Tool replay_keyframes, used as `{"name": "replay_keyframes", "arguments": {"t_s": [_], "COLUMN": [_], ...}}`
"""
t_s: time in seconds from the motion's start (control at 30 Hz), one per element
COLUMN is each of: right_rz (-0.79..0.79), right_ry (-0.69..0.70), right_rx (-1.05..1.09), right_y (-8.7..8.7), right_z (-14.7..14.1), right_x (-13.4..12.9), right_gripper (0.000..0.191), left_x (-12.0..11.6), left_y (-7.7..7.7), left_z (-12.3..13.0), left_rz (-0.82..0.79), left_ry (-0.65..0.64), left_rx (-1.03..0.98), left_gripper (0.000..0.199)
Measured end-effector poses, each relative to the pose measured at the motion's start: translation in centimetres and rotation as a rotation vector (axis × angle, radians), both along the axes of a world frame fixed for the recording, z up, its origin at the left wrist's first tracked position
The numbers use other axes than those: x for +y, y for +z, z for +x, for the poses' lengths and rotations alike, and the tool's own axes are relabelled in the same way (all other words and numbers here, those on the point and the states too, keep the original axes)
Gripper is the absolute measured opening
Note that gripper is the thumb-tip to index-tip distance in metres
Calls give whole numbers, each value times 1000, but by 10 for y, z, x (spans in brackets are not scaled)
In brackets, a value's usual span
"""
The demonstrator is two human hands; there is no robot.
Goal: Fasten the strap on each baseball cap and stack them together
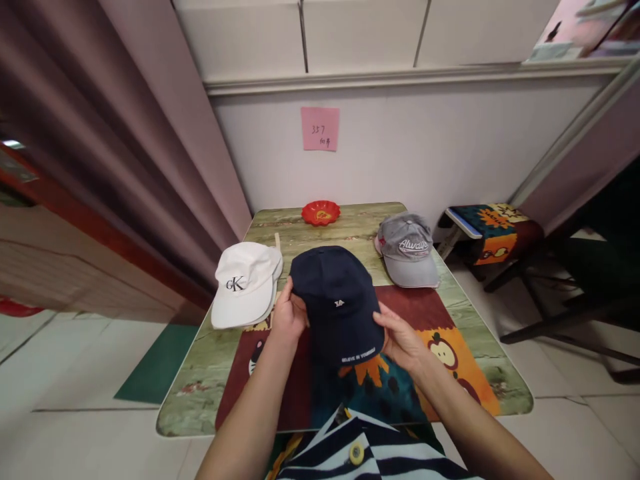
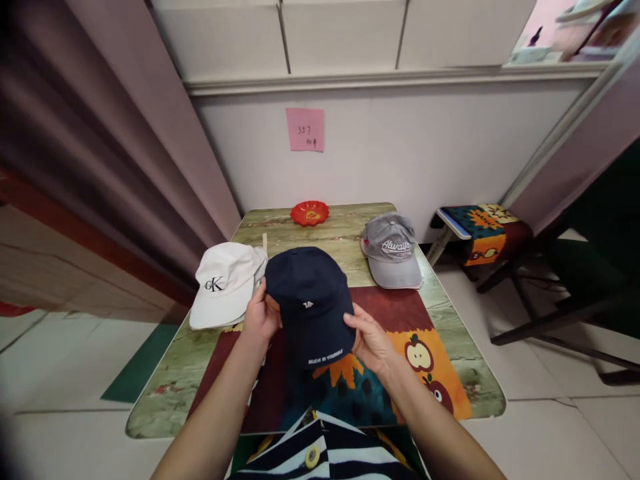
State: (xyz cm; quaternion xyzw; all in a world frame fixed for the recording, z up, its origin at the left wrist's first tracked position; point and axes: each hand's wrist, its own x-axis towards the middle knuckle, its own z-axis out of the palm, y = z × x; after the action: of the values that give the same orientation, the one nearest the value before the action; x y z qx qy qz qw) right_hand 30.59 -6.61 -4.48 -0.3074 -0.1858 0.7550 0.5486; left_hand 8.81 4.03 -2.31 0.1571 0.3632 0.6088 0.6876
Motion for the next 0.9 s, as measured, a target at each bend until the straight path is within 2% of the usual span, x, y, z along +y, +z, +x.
{"name": "replay_keyframes", "arguments": {"t_s": [0.1, 0.17, 0.23, 0.27, 0.3, 0.37, 0.47, 0.53, 0.6, 0.67, 0.8, 0.9], "right_rz": [107, 203, 263, 284, 288, 229, -29, -180, -219, -205, -160, -104], "right_ry": [-133, -251, -368, -427, -490, -624, -806, -840, -827, -788, -752, -778], "right_rx": [-68, -105, -143, -153, -161, -198, -344, -422, -438, -426, -383, -438], "right_y": [34, 57, 70, 71, 67, 49, 4, -23, -38, -41, -27, -22], "right_z": [29, 57, 88, 104, 119, 145, 170, 178, 184, 191, 203, 202], "right_x": [26, 48, 71, 82, 92, 110, 120, 117, 110, 107, 115, 125], "right_gripper": [44, 46, 44, 43, 41, 37, 25, 16, 13, 11, 4, 7], "left_x": [-3, -8, -12, -14, -16, -19, -24, -27, -30, -31, -33, -32], "left_y": [-13, -27, -44, -53, -61, -74, -80, -79, -77, -76, -77, -78], "left_z": [7, 9, 8, 6, 5, 0, -5, -7, -7, -6, -4, -5], "left_rz": [14, 30, 62, 79, 98, 152, 234, 260, 270, 272, 270, 277], "left_ry": [-204, -303, -338, -337, -333, -332, -352, -365, -369, -368, -368, -378], "left_rx": [79, 253, 464, 551, 616, 681, 710, 720, 735, 754, 779, 773], "left_gripper": [43, 49, 49, 49, 48, 45, 39, 34, 31, 29, 28, 28]}}
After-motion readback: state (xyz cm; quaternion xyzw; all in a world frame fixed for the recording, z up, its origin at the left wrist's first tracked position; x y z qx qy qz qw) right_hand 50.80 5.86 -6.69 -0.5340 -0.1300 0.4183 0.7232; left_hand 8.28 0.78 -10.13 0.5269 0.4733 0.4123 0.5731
